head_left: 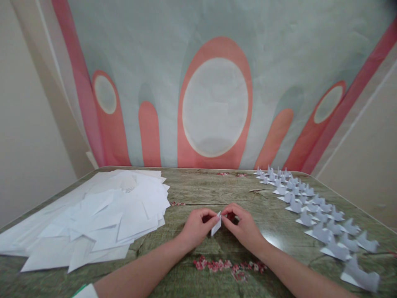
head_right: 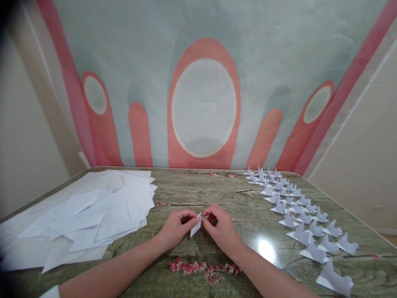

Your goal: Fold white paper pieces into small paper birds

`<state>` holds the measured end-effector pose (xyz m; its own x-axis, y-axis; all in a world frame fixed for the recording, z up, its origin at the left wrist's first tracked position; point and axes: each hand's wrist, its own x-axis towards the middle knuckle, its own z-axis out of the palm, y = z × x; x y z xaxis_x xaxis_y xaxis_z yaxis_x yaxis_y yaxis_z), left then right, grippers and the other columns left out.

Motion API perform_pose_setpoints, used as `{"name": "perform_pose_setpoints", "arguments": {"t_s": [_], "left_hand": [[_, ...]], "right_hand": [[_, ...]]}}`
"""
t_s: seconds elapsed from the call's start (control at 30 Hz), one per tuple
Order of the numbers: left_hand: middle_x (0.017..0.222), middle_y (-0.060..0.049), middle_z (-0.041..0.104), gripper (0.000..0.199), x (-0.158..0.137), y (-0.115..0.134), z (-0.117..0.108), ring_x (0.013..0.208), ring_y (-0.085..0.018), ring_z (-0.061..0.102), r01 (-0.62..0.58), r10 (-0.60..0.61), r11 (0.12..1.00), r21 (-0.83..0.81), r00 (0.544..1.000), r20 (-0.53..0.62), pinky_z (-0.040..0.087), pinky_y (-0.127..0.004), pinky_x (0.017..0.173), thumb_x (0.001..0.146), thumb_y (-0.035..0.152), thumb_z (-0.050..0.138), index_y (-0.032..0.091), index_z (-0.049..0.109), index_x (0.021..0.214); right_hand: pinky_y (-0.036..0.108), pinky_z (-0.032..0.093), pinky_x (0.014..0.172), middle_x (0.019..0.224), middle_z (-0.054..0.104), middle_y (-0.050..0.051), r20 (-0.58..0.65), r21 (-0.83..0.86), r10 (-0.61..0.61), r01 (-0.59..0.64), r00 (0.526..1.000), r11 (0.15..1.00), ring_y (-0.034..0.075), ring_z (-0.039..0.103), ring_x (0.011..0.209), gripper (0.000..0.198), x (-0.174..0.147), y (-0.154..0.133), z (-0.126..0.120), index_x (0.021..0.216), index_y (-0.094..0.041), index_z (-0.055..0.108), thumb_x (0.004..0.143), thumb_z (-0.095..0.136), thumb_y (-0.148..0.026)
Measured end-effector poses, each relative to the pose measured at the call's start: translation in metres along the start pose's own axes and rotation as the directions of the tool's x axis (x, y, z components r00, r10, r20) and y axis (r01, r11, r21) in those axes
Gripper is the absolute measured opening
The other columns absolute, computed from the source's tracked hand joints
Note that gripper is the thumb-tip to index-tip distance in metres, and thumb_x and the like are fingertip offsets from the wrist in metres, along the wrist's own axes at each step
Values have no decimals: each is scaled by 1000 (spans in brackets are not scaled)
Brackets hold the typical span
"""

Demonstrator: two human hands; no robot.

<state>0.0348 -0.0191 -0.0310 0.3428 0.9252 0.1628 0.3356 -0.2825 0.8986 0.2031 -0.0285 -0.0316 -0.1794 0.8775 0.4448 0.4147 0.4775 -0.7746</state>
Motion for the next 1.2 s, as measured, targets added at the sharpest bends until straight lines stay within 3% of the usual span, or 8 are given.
{"name": "perform_pose_setpoints", "arguments": {"t_s": [0.17, 0.57, 0.97, 1.2], "left_hand": [[70, -3, 64, 25, 0, 2, 1, 65, -14, 54, -20, 22, 999, 41, 999, -36, 41, -22, 61, 77, 35, 54, 14, 67, 76], [68, -2, 62, 22, -4, 6, 0, 65, -13, 53, -39, 51, 985, 171, 997, -66, 38, -21, 59, 79, 31, 52, 16, 67, 73], [70, -2, 61, 22, -5, 8, -4, 70, -15, 53, -110, 121, 959, 259, 992, -25, 37, -23, 64, 81, 31, 51, 18, 67, 76], [70, -2, 61, 21, -5, 10, -4, 70, -14, 53, -114, 122, 962, 248, 992, -16, 37, -22, 64, 80, 31, 52, 18, 68, 76]], "right_hand": [[28, 46, 66, 77, 59, 3, -29, 3, -84, 84, 996, 996, 16, 56, 72, 9, -1, 3, 0, 74, -21, 65, 76, 57, -20], [29, 45, 66, 76, 58, 3, -19, -86, -85, 83, 996, 993, 16, 54, 71, 7, -2, 1, 2, 74, -20, 60, 76, 54, -17], [25, 43, 59, 66, 57, -1, 66, 61, 149, -153, 987, 986, 13, 53, 61, 5, -1, 4, 3, 77, -18, 57, 73, 55, -20], [25, 42, 58, 65, 56, -1, 75, 10, 150, -151, 986, 988, 13, 53, 61, 3, 1, 4, 2, 73, -17, 57, 73, 55, -20]]}}
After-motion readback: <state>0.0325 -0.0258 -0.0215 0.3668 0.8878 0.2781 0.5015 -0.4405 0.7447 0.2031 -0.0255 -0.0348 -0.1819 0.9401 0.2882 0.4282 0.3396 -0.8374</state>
